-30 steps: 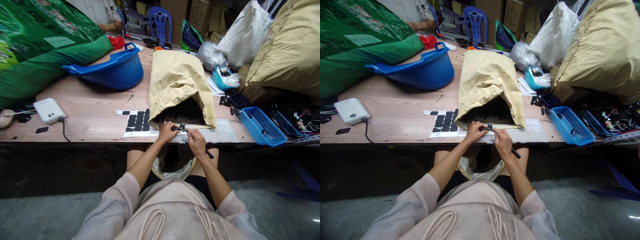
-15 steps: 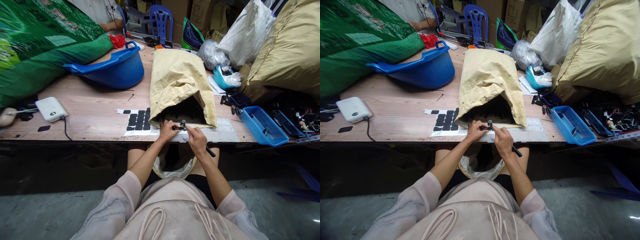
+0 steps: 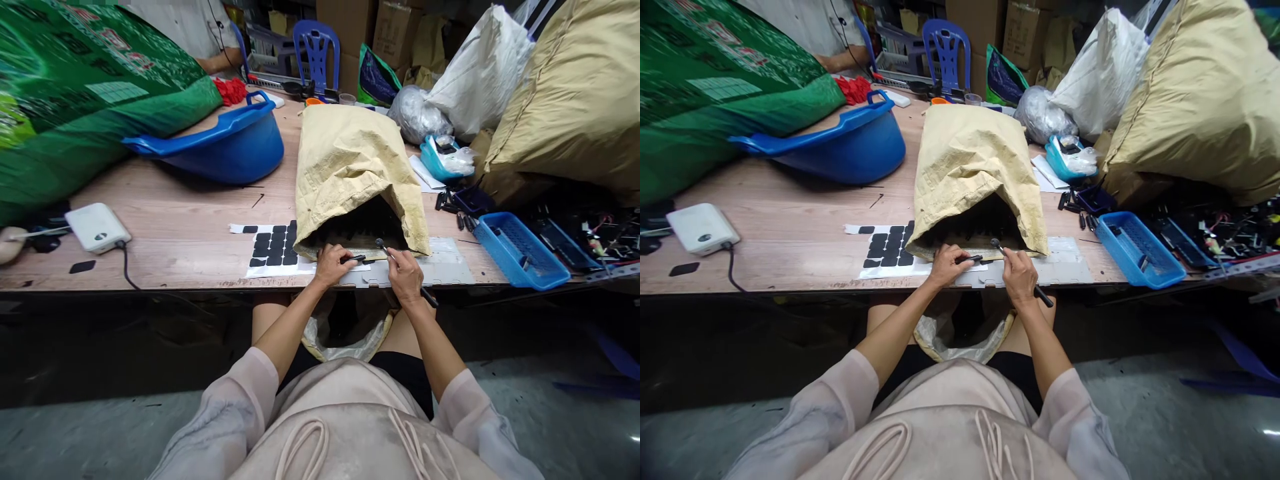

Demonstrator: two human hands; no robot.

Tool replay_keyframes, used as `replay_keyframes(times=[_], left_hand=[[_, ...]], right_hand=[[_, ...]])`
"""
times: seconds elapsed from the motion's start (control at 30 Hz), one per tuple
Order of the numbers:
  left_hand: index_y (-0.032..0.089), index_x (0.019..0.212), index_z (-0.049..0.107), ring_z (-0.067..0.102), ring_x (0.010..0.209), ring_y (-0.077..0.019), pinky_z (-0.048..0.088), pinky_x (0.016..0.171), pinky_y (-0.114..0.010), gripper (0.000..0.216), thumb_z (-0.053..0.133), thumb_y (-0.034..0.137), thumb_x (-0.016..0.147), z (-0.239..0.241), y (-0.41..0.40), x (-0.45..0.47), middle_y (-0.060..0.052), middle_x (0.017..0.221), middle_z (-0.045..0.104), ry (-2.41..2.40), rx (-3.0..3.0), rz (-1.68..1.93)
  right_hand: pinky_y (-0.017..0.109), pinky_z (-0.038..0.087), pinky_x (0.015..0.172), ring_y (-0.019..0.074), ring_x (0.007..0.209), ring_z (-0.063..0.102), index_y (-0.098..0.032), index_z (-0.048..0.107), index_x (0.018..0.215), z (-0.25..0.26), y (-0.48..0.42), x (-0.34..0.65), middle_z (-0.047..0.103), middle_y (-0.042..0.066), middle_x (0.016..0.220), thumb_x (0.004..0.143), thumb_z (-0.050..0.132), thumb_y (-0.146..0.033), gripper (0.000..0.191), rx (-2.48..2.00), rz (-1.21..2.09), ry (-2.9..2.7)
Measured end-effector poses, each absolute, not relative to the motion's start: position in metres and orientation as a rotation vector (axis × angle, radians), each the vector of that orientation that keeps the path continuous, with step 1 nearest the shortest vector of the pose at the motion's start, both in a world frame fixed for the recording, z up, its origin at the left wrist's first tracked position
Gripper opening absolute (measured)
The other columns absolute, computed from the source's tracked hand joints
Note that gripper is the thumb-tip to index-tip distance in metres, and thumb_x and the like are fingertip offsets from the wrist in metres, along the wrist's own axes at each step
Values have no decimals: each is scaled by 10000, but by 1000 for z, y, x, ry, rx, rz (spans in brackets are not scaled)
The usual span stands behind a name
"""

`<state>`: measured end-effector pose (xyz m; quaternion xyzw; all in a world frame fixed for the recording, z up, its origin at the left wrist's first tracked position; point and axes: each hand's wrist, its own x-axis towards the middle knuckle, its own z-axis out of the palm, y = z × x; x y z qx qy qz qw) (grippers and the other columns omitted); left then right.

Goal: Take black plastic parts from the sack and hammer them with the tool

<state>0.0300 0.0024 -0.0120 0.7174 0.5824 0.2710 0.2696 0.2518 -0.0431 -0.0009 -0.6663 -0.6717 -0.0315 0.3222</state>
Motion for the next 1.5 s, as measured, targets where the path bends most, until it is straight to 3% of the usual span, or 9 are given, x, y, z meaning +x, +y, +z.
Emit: replay_keyframes(times=[0.3,0.57,0.7,0.83,1.07,1.17,1.33,1.4,1.5], left_hand=[[259,932,811,585,1097,-269,390,1026,-450,253,569,301,996,-13,1,27,-38,1017,750,1548,1966,698],[230,901,767,581,1059,-271,402,967,-442,209,590,313,979,-6,-4,25,-58,978,732,1529,2032,739],[216,984,740,599,1018,-261,423,944,-424,214,579,356,998,-1,-41,27,-74,990,731,1298,2221,826],[219,1071,711,661,930,-217,475,874,-354,245,523,373,1037,-25,-96,35,-64,998,735,994,2256,614],[239,1109,707,717,976,-229,512,813,-315,171,613,296,979,-82,-131,40,-58,1092,755,1277,2035,63],[244,1069,725,717,907,-213,504,776,-296,149,648,307,958,-64,-118,41,-44,997,762,1200,2081,166],[216,1021,710,690,814,-195,512,802,-302,178,644,366,953,4,-45,54,-39,858,728,1422,2037,817],[200,1040,698,700,877,-225,521,831,-328,229,656,401,940,25,-4,62,-72,917,734,1637,1947,958],[167,1111,700,719,993,-329,537,859,-403,395,731,486,882,39,49,73,-152,1010,753,1881,1770,846]], right_hand=[[333,369,829,232,936,511,-257,789,1150,-28,-26,281,643,72,961,992,576,-252,265,-1764,-244,-1898],[343,353,839,245,967,491,-254,765,1172,-27,-28,274,621,76,999,994,575,-281,262,-1827,-213,-1897],[343,350,837,246,964,488,-249,762,1165,-27,-28,273,616,78,997,995,571,-287,259,-1835,-225,-1893],[349,353,842,245,965,499,-251,765,1169,-25,-28,270,629,77,1006,988,574,-266,263,-1839,-217,-1882],[353,352,845,245,969,504,-254,769,1154,-24,-29,268,636,72,1000,971,597,-256,251,-1846,-208,-1865],[353,345,846,245,971,502,-251,766,1152,-24,-28,268,637,73,1003,975,592,-260,248,-1847,-214,-1867],[354,341,838,247,975,491,-249,760,1160,-25,-28,267,626,77,1009,977,581,-268,257,-1853,-209,-1868],[356,346,838,248,977,491,-248,762,1156,-25,-29,267,625,79,1010,972,586,-267,255,-1855,-195,-1868],[355,353,843,247,982,496,-244,765,1147,-25,-29,267,630,81,1017,961,593,-256,254,-1856,-176,-1865]])
